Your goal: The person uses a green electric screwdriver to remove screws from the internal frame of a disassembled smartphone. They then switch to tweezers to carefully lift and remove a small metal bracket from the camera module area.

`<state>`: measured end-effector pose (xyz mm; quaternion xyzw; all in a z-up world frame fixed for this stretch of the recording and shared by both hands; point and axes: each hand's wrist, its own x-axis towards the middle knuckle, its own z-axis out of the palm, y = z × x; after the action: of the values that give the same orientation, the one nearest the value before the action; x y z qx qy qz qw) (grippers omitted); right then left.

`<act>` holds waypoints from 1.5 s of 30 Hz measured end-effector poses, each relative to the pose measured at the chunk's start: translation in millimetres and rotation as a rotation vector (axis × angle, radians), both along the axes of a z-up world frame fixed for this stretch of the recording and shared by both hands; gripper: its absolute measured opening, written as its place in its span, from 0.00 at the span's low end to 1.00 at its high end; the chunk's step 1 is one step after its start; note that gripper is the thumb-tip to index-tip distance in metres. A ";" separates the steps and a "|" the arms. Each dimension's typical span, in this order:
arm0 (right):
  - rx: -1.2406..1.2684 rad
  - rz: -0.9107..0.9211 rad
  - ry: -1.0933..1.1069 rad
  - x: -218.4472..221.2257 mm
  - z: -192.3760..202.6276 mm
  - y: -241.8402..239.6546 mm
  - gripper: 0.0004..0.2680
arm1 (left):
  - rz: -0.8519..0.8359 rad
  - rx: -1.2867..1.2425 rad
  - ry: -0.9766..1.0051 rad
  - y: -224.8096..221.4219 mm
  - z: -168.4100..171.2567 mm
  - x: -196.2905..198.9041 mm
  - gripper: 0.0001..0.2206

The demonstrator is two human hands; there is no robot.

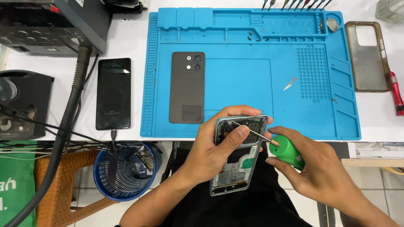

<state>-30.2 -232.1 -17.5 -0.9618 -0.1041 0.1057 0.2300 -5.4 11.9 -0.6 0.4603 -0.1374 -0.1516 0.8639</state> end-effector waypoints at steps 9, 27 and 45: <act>0.013 -0.020 0.006 -0.3 6.1 2.6 0.24 | 0.022 0.067 -0.022 2.6 6.3 -0.1 0.16; -0.049 -0.108 0.063 -0.1 9.5 -1.5 0.23 | 0.013 0.081 -0.013 3.0 7.7 -2.2 0.17; -0.026 -0.077 -0.043 0.9 14.4 -10.5 0.23 | -0.005 0.066 0.019 3.0 8.0 -3.1 0.17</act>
<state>-29.3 -242.6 -3.1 -0.9700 -0.0704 0.0776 0.2192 -8.5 14.8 7.3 0.4869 -0.1255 -0.1626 0.8489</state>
